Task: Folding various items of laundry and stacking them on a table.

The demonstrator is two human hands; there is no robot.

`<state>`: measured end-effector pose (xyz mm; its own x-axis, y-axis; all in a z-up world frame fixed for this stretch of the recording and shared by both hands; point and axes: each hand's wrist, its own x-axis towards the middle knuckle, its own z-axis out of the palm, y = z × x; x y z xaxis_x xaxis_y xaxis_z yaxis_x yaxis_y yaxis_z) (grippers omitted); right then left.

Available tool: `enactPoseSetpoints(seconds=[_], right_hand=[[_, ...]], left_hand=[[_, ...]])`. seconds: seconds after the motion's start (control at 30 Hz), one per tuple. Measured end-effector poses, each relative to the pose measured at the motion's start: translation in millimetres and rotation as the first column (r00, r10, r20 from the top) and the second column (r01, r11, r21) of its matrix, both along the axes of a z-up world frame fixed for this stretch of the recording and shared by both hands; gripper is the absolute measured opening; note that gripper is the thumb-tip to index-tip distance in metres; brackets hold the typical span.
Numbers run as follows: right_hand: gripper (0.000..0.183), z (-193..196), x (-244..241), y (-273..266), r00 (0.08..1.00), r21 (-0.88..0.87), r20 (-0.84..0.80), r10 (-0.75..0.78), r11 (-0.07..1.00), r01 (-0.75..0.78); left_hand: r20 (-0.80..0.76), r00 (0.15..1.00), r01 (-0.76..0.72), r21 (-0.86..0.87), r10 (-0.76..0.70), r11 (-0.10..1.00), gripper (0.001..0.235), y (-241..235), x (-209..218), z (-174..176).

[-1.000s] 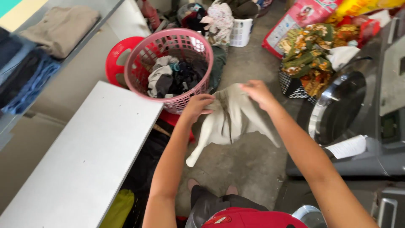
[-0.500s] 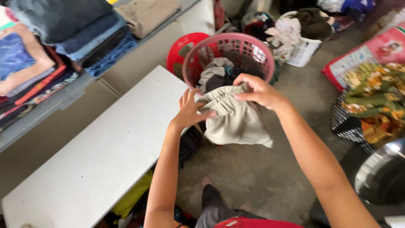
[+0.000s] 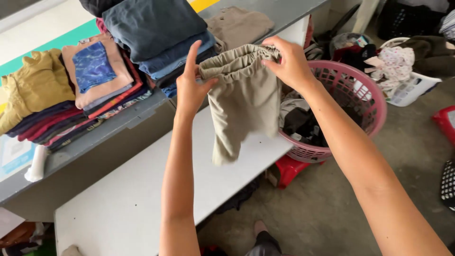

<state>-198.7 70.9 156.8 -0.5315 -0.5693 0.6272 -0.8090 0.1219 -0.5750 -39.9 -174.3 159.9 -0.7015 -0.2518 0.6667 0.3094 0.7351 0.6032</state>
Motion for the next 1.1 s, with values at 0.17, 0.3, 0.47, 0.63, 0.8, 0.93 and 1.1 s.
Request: enactPoseSetpoints(seconds=[0.17, 0.3, 0.47, 0.63, 0.8, 0.93, 1.1], right_hand=[[0.037, -78, 24, -19, 0.958, -0.121, -0.275, 0.086, 0.985, -0.124], [0.033, -202, 66, -6, 0.958, 0.17, -0.268, 0.104, 0.984, -0.06], [0.039, -286, 116, 11, 0.978, 0.435, -0.16, 0.137, 0.899, -0.055], [0.045, -304, 131, 23, 0.988, 0.52, -0.024, 0.155, 0.846, -0.12], [0.04, -288, 104, 2, 0.969, 0.519, 0.095, 0.227, 0.819, -0.243], [0.037, -245, 85, -12, 0.927, 0.557, 0.216, 0.308, 0.741, -0.376], [0.037, -226, 14, -59, 0.805, 0.463, 0.522, 0.28, 0.7, -0.544]], left_hand=[[-0.068, 0.998, -0.023, -0.195, 0.01, 0.981, 0.053, -40, 26, -105], [0.211, 0.975, -0.034, -0.138, 0.063, 0.99, 0.037, -23, 71, -242], [0.473, 0.867, 0.204, -0.049, -0.158, 0.978, 0.037, -3, 108, -339], [0.575, 0.8, -0.549, 0.586, 0.172, 0.596, 0.041, -74, 80, -421], [0.61, 0.506, -0.862, 0.383, 0.61, 0.333, 0.077, -169, 13, -479], [0.577, 0.647, -0.731, 0.655, 0.499, 0.19, 0.033, -193, -28, -478], [0.453, 0.787, -0.565, 0.257, 0.418, 0.784, 0.008, -117, -42, -408]])
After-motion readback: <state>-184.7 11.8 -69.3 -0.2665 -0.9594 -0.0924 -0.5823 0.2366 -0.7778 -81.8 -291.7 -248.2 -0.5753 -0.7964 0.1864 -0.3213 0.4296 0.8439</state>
